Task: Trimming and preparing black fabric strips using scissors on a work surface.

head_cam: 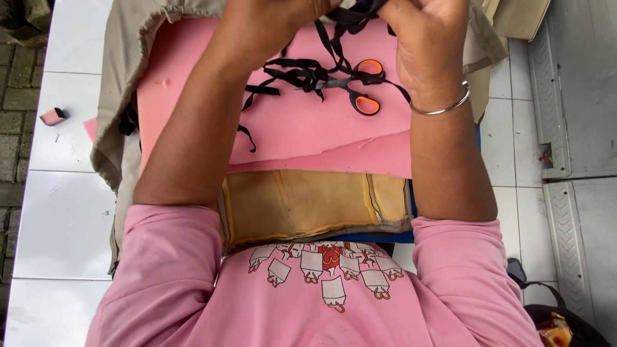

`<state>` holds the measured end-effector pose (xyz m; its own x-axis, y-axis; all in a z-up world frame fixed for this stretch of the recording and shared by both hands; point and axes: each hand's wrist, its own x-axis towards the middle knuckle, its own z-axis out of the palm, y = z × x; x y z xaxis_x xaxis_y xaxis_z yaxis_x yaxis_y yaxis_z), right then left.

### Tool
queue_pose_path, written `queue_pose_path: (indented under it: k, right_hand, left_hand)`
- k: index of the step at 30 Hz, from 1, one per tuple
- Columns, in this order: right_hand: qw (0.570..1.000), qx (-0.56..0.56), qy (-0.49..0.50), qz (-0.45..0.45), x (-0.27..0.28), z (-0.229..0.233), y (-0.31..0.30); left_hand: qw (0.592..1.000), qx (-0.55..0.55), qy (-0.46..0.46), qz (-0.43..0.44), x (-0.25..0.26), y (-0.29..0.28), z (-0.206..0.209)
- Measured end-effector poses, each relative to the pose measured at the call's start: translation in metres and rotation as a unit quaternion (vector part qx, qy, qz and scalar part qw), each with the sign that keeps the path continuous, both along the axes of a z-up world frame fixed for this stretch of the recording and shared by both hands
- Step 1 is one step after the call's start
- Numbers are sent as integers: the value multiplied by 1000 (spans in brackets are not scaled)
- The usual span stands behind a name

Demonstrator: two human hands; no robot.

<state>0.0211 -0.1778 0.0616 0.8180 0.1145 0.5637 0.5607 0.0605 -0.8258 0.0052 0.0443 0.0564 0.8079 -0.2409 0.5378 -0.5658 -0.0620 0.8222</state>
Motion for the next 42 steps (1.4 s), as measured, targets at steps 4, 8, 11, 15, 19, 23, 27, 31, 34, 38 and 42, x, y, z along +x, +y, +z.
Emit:
queue_pose_path:
  k: [4, 8, 11, 15, 19, 23, 27, 31, 34, 38, 42]
  right_hand:
    - [995, 42, 36, 85, -1, 5, 8]
    - [988, -37, 13, 147, -12, 8, 1]
    - [982, -54, 42, 174, -6, 4, -9]
    - [990, -85, 40, 107, -7, 5, -8]
    - [988, -78, 39, 124, -10, 0, 0]
    - [996, -63, 27, 58, -9, -7, 6]
    - [996, -75, 38, 38, -10, -11, 10]
    - [994, -108, 24, 10, -7, -14, 8]
    - [994, -83, 72, 11, -2, -17, 8]
    - [985, -153, -63, -56, -5, -15, 3]
    - [949, -238, -201, -51, -19, -2, 10]
  left_hand:
    - [996, 21, -74, 51, -8, -8, 5]
    - [981, 82, -118, 134, -9, -14, -7]
    - [981, 61, -132, 128, -7, -16, -10]
    - [985, 33, -121, 122, -9, -20, -9]
    - [983, 41, -125, 130, -10, -21, -14]
    - [983, 49, -147, 102, -14, -20, -10]
    - [951, 129, -243, 139, -9, -20, -14]
    - [976, 96, -183, 65, -9, -23, -18]
    - [998, 46, -32, 34, -12, -26, -14]
    - [997, -54, 59, -15, -12, -23, -15]
    - [997, 42, 44, 37, -8, -20, -20]
